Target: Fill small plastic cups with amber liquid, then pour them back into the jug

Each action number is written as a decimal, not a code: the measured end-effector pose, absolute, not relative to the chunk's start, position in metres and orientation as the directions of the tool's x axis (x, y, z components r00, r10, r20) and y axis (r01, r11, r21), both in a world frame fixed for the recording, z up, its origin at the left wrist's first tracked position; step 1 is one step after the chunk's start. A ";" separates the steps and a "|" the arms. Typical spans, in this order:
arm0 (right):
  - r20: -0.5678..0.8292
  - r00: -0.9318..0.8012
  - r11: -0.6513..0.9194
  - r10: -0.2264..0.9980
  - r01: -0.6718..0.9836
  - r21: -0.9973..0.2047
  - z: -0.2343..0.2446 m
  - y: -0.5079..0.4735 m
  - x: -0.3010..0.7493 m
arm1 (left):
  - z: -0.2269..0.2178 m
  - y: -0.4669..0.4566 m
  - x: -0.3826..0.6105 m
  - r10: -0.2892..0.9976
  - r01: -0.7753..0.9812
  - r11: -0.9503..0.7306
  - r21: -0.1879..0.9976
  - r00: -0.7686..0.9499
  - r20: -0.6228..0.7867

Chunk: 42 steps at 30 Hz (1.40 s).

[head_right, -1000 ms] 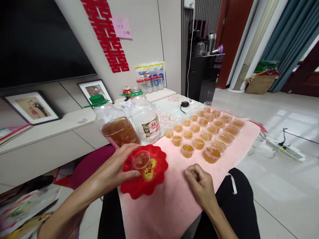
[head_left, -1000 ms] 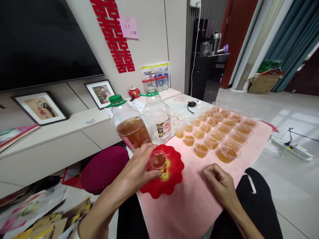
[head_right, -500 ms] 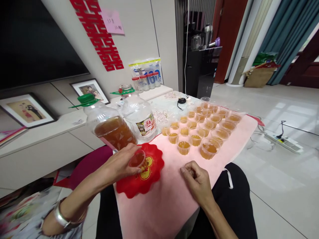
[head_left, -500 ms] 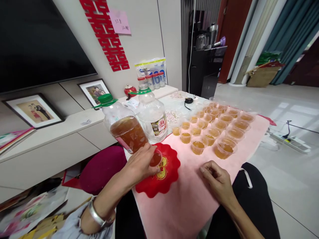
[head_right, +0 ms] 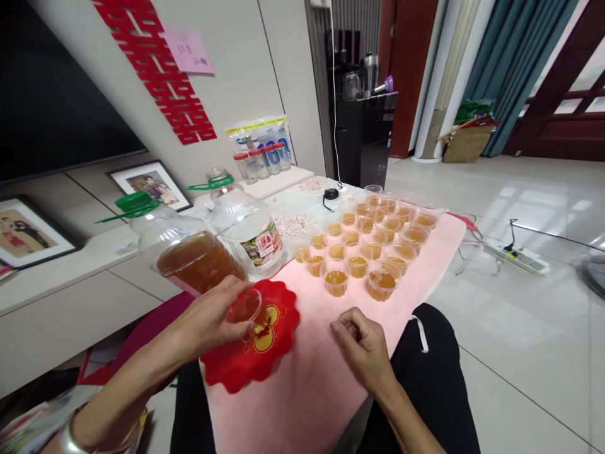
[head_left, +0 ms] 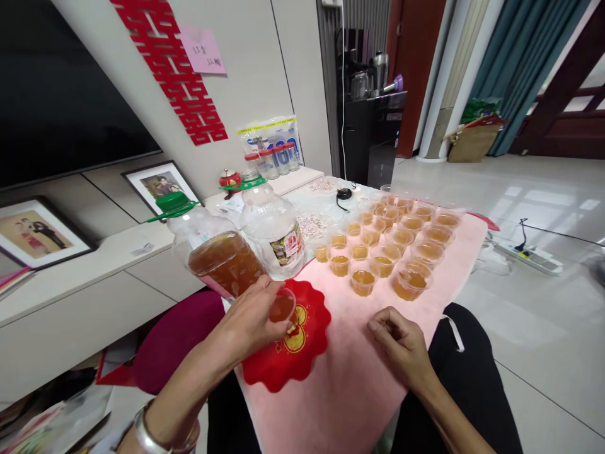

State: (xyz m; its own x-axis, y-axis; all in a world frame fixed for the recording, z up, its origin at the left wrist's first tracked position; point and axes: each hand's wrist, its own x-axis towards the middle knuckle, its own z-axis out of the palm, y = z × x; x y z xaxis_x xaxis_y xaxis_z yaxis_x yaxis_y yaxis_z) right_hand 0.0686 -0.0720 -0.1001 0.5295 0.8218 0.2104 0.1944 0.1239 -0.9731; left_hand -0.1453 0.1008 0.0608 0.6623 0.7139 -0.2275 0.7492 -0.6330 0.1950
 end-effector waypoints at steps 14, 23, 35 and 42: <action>0.428 0.615 0.310 0.662 0.295 -0.904 -0.108 -0.081 0.066 | 0.074 0.068 -0.087 0.600 0.630 -0.710 0.314 0.775 -0.198; 0.609 0.605 0.288 0.512 0.548 -0.786 -0.111 -0.091 0.077 | 0.065 0.048 -0.044 0.497 0.517 -0.773 0.367 0.854 -0.156; 0.701 0.530 0.189 0.477 0.717 -0.671 -0.110 -0.091 0.089 | 0.051 0.035 -0.001 0.434 0.459 -0.815 0.353 0.888 -0.151; 0.704 0.559 0.135 0.438 0.734 -0.666 -0.118 -0.090 0.092 | 0.044 0.030 0.009 0.444 0.469 -0.820 0.329 0.883 -0.152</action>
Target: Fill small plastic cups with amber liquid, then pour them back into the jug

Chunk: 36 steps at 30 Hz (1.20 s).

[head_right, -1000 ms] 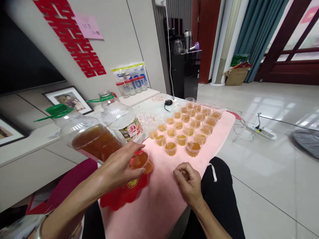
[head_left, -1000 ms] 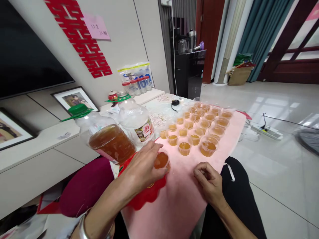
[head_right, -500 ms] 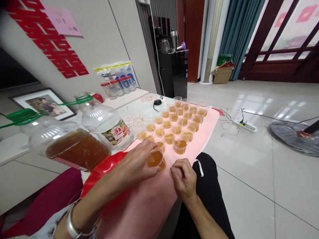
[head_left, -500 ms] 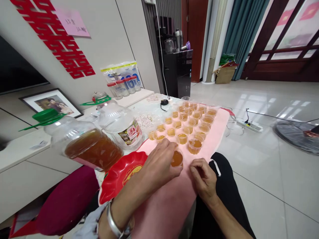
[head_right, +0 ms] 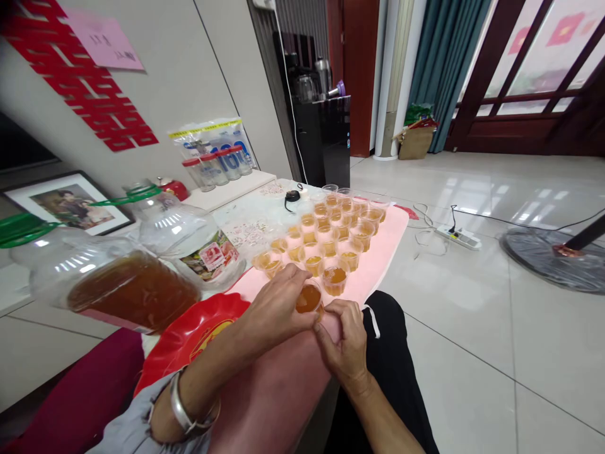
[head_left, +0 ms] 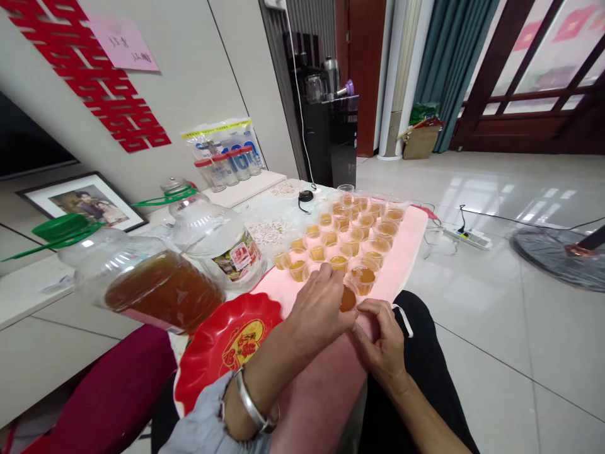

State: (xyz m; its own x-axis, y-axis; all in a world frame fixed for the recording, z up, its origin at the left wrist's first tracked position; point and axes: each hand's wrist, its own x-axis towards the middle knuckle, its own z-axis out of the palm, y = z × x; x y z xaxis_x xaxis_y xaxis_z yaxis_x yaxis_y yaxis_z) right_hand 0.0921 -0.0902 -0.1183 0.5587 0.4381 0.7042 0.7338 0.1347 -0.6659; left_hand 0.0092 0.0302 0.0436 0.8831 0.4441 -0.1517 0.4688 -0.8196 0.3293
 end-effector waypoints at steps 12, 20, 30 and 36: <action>0.699 0.556 0.067 0.449 0.760 -0.647 -0.123 -0.090 0.095 | 0.028 0.024 0.017 0.448 0.466 -0.827 0.316 0.884 -0.131; 0.697 0.559 0.048 0.449 0.764 -0.644 -0.125 -0.089 0.096 | 0.020 0.022 0.017 0.437 0.455 -0.840 0.296 0.890 -0.128; 0.701 0.552 0.023 0.452 0.778 -0.628 -0.127 -0.088 0.096 | 0.028 0.014 0.019 0.475 0.499 -0.842 0.206 0.866 -0.158; 0.700 0.554 0.005 0.450 0.783 -0.622 -0.129 -0.088 0.096 | 0.022 0.011 0.012 0.469 0.481 -0.867 0.133 0.876 -0.110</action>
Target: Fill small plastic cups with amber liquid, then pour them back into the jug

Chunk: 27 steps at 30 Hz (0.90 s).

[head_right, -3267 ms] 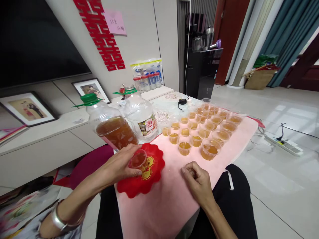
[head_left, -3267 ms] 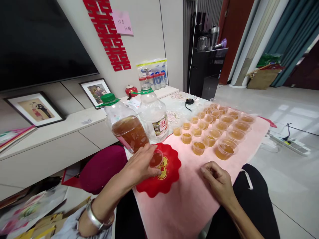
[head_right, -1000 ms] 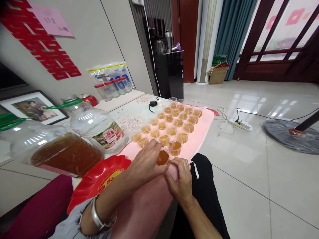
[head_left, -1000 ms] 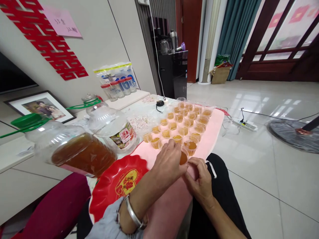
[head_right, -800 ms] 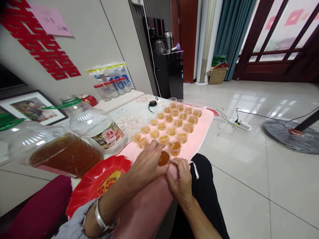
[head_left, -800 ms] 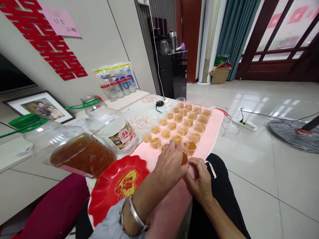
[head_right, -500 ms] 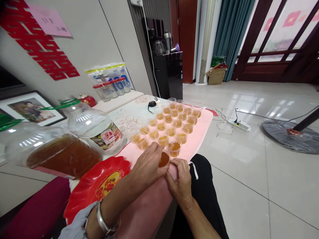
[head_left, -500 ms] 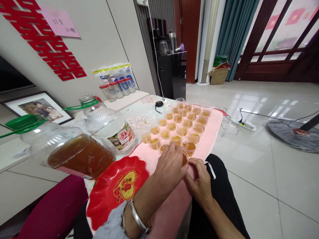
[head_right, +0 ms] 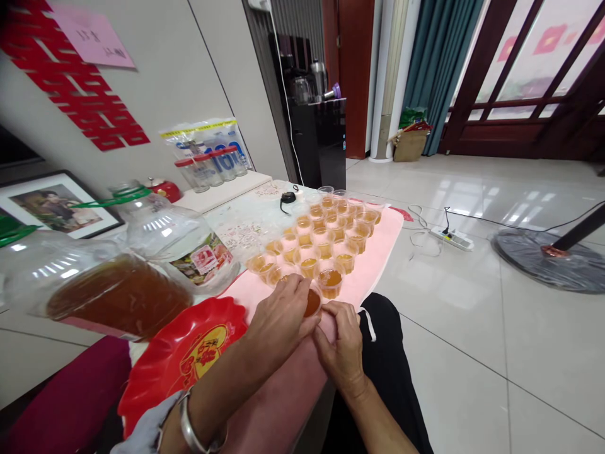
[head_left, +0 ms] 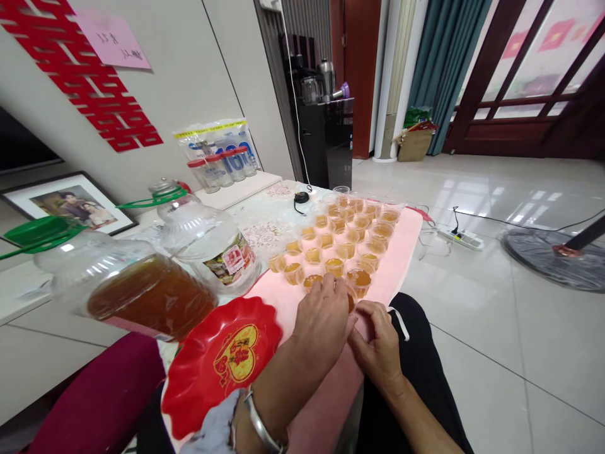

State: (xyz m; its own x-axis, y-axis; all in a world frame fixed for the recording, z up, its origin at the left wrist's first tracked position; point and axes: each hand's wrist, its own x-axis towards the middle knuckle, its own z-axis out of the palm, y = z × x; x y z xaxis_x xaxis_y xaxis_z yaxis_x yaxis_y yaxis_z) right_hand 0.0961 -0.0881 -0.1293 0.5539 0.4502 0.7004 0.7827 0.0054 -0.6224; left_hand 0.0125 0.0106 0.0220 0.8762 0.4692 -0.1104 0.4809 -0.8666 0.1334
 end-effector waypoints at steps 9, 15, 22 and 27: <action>0.703 0.549 -0.002 0.452 0.789 -0.615 -0.130 -0.089 0.097 | 0.008 0.015 0.010 0.460 0.463 -0.884 0.060 0.886 -0.052; 0.700 0.552 -0.010 0.453 0.788 -0.615 -0.129 -0.088 0.097 | 0.019 0.011 0.010 0.492 0.503 -0.861 0.082 0.862 -0.122; 0.705 0.546 -0.005 0.452 0.792 -0.611 -0.126 -0.089 0.096 | 0.034 0.008 0.012 0.502 0.532 -0.838 0.118 0.838 -0.213; 0.703 0.551 -0.011 0.449 0.791 -0.612 -0.127 -0.089 0.097 | 0.030 0.010 0.013 0.484 0.518 -0.845 0.133 0.846 -0.223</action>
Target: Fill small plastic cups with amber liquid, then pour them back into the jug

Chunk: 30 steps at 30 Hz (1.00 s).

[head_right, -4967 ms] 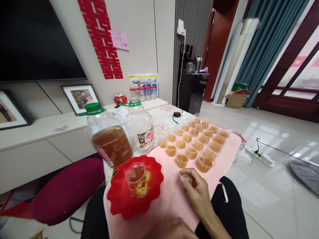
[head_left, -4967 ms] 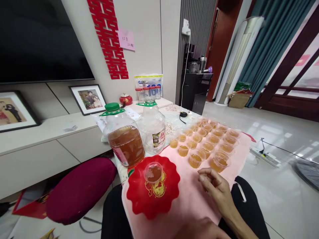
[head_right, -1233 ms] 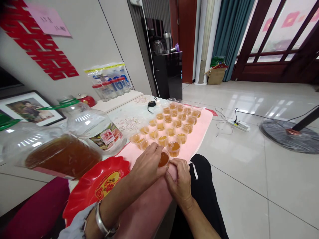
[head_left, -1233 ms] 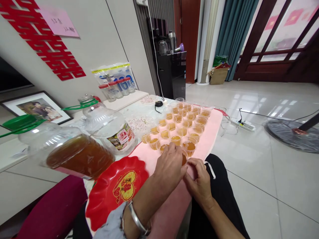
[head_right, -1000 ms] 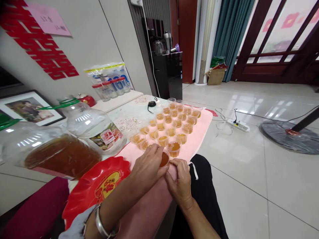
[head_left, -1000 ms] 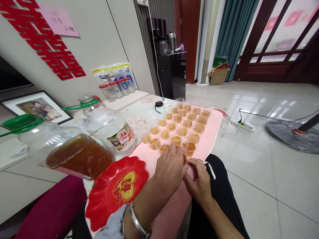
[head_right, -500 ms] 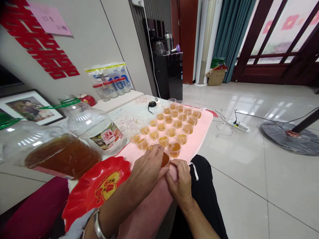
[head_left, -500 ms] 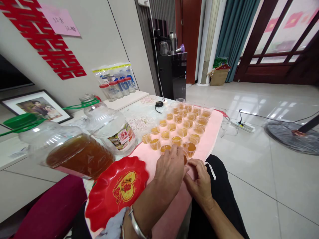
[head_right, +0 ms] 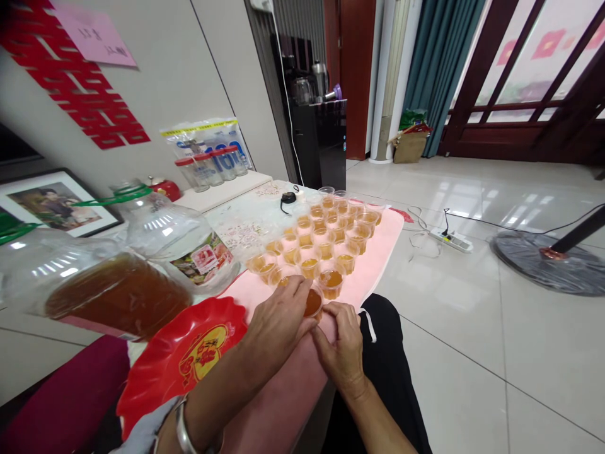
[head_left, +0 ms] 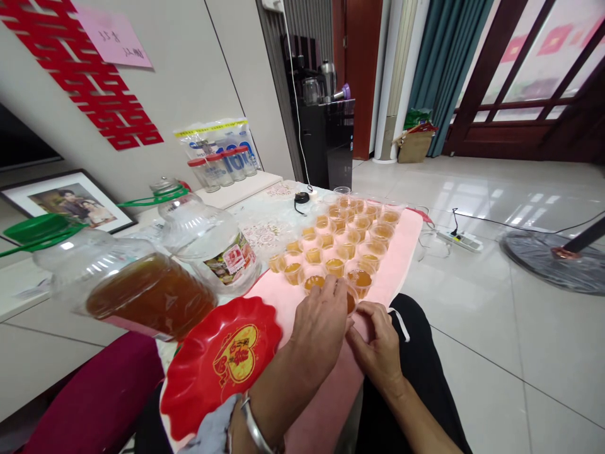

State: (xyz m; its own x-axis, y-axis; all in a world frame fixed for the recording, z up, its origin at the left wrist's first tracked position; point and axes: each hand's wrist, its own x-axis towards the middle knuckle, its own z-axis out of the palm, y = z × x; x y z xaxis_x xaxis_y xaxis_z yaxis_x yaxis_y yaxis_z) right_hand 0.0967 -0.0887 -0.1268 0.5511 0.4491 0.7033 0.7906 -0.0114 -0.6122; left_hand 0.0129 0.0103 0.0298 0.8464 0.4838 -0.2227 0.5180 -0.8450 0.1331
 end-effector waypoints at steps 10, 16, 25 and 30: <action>0.701 0.549 -0.018 0.455 0.793 -0.609 -0.128 -0.089 0.096 | 0.022 0.015 0.006 0.453 0.476 -0.865 0.159 0.877 -0.159; 0.705 0.536 -0.015 0.464 0.801 -0.599 -0.131 -0.090 0.099 | 0.004 0.015 -0.006 0.422 0.420 -0.898 0.130 0.907 -0.018; 0.706 0.534 -0.009 0.464 0.800 -0.600 -0.135 -0.093 0.101 | -0.021 0.007 -0.063 0.341 0.340 -0.940 0.037 0.922 0.185; 0.694 0.549 -0.017 0.466 0.790 -0.613 -0.138 -0.098 0.104 | -0.045 -0.004 -0.097 0.482 0.499 -0.865 0.043 0.806 0.344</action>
